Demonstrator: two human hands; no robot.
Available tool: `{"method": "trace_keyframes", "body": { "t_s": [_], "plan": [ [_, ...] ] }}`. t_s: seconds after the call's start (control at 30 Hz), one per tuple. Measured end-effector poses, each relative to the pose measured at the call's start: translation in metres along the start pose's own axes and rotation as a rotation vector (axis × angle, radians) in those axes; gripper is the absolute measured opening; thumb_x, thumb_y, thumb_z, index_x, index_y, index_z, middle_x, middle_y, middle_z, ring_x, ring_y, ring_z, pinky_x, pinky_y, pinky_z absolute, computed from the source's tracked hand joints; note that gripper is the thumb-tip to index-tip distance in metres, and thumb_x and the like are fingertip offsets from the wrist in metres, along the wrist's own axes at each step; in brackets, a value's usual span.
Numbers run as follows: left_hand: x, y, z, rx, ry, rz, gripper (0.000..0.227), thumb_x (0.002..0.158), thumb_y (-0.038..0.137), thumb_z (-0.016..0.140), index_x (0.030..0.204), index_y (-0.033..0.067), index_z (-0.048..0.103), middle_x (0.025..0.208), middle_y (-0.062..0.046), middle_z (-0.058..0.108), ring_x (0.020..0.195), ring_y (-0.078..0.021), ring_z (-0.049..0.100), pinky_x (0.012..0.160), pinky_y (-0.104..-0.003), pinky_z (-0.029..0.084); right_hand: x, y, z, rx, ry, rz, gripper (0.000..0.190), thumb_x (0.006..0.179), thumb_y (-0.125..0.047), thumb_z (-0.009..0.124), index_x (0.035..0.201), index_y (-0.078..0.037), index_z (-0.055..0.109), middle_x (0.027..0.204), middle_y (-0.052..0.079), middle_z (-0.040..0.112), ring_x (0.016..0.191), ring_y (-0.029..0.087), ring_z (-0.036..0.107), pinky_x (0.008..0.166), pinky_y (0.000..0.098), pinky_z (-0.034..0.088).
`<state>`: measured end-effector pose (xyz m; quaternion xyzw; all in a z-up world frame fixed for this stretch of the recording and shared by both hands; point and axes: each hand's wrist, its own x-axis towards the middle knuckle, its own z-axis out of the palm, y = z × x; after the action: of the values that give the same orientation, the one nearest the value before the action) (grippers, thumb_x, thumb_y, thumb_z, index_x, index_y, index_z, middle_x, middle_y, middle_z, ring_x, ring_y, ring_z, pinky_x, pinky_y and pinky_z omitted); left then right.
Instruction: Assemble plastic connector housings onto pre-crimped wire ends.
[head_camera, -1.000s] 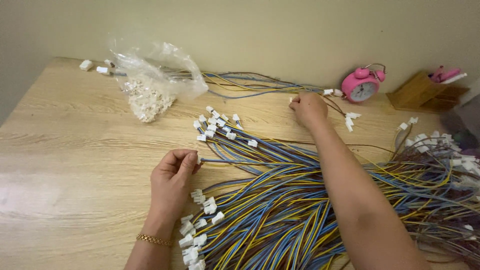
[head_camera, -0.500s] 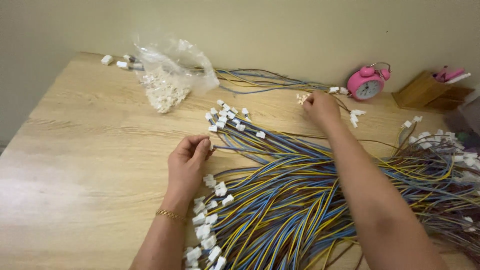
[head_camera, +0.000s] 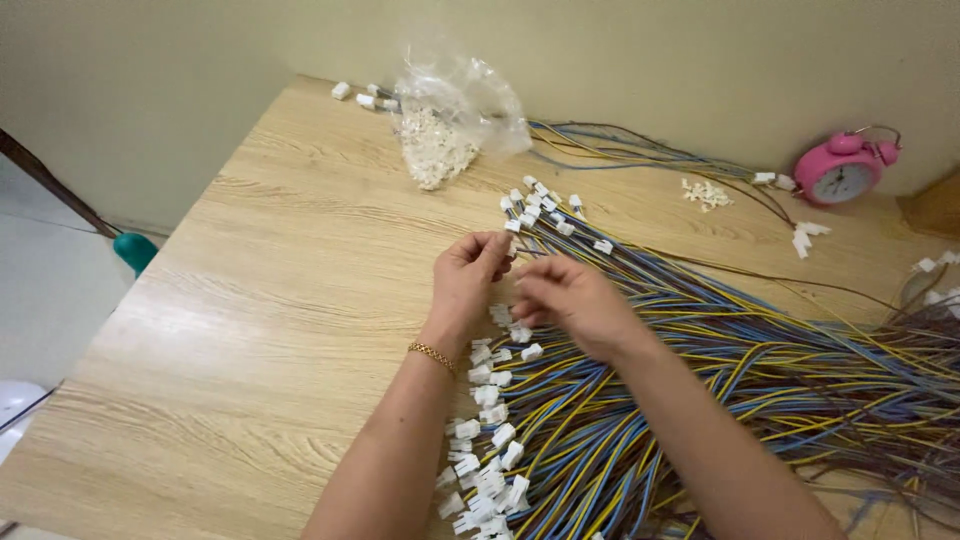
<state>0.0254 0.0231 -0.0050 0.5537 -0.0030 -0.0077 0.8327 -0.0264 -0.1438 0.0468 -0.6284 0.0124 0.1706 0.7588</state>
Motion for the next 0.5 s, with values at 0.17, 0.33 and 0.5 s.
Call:
{"method": "trace_keyframes", "body": {
  "t_s": [0.17, 0.33, 0.5],
  "plan": [
    [0.0, 0.0, 0.001, -0.017, 0.011, 0.039, 0.023, 0.094, 0.025, 0.075, 0.097, 0.0025, 0.074, 0.081, -0.002, 0.071, 0.072, -0.0089, 0.061, 0.066, -0.024, 0.051, 0.017, 0.022, 0.004, 0.095, 0.063, 0.034, 0.014, 0.097, -0.005, 0.063, 0.11, 0.0, 0.066, 0.093, 0.009, 0.072, 0.081, 0.02, 0.072, 0.073, 0.0321, 0.061],
    [-0.013, 0.005, 0.011, -0.09, -0.02, 0.035, 0.022, 0.094, 0.025, 0.074, 0.1, 0.0045, 0.073, 0.087, 0.0, 0.072, 0.078, -0.009, 0.064, 0.072, -0.024, 0.054, 0.012, 0.012, 0.002, 0.189, 0.131, -0.046, 0.019, 0.094, -0.005, 0.062, 0.112, -0.002, 0.068, 0.093, 0.009, 0.073, 0.08, 0.02, 0.072, 0.071, 0.0342, 0.062],
    [-0.009, -0.007, 0.007, -0.081, -0.059, 0.068, 0.019, 0.097, 0.022, 0.073, 0.102, 0.0042, 0.073, 0.089, -0.001, 0.072, 0.08, -0.0097, 0.065, 0.072, -0.025, 0.052, 0.008, 0.016, -0.006, 0.182, 0.107, -0.194, 0.015, 0.096, -0.002, 0.068, 0.111, 0.0, 0.069, 0.098, 0.009, 0.073, 0.084, 0.016, 0.072, 0.077, 0.0301, 0.061]
  ]
}}
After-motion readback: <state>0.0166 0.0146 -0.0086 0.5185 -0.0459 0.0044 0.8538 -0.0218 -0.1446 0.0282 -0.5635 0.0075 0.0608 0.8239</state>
